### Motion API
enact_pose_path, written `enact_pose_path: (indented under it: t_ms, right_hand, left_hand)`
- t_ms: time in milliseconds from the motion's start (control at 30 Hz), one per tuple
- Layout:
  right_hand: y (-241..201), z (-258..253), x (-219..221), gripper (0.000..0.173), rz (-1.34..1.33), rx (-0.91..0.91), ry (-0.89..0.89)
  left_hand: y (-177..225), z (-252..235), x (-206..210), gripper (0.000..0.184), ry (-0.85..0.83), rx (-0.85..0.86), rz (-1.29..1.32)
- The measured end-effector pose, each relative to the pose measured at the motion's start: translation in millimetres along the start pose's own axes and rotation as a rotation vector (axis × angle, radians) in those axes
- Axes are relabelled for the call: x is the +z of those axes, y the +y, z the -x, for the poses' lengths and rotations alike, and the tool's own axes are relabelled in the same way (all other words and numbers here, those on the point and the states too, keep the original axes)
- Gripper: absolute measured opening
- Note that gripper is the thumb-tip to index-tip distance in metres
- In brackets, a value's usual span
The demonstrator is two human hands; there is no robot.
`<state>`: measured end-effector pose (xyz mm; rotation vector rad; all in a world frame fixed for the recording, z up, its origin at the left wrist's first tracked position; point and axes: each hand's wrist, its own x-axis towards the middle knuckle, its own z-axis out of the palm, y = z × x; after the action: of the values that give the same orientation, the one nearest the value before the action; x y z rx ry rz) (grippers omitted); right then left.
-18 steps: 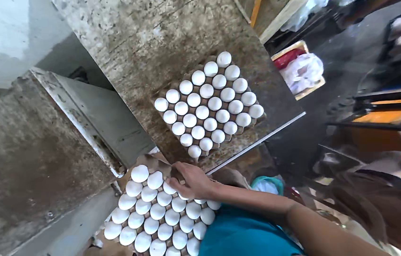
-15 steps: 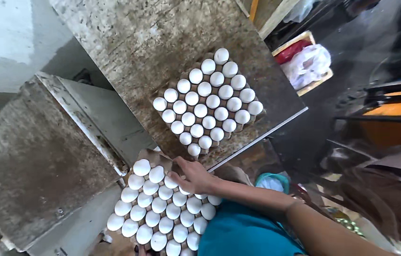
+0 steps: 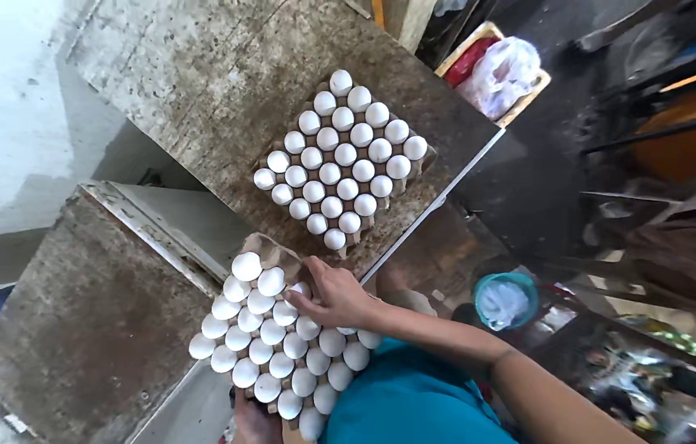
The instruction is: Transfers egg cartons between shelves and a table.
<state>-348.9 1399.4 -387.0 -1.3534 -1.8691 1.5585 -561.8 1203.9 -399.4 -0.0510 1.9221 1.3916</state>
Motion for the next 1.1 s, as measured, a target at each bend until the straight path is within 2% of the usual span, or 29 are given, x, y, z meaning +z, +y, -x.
enact_pose_path:
  t_ms: [133, 267, 467, 667, 833, 967, 1100]
  right_hand:
    - [-0.3, 4.0, 16.3, 0.082, -0.03, 0.02, -0.019]
    - [-0.9, -0.9, 16.1, 0.079, -0.034, 0.011, -0.1]
    - [2.1, -15.4, 3.6, 0.079, -0.079, -0.047, -0.283]
    - [4.6, -27.3, -14.3, 0.078, -0.094, -0.099, -0.409]
    - [0.3, -41.4, -34.5, 0.082, -0.093, -0.139, -0.507]
    - [2.7, -51.0, -44.7, 0.077, -0.124, -0.186, -0.497]
    - [3.9, -60.4, -51.8, 0.078, -0.157, -0.156, -0.512]
  left_hand:
    - [9.0, 3.5, -9.7, 0.038, 0.041, 0.04, -0.065]
    - [5.5, 14.3, -14.3, 0.043, 0.089, 0.058, -0.074]
    - [-14.2, 33.2, -35.1, 0.038, 0.161, 0.091, -0.039]
    - [-19.9, 70.0, -12.0, 0.041, 0.205, 0.054, 0.062]
    - [-25.7, 87.1, 7.8, 0.042, 0.273, 0.031, 0.011]
    - [-27.4, 94.4, 24.5, 0.043, 0.294, 0.042, 0.032]
    - [-24.9, 95.4, 35.4, 0.044, 0.27, 0.053, 0.046]
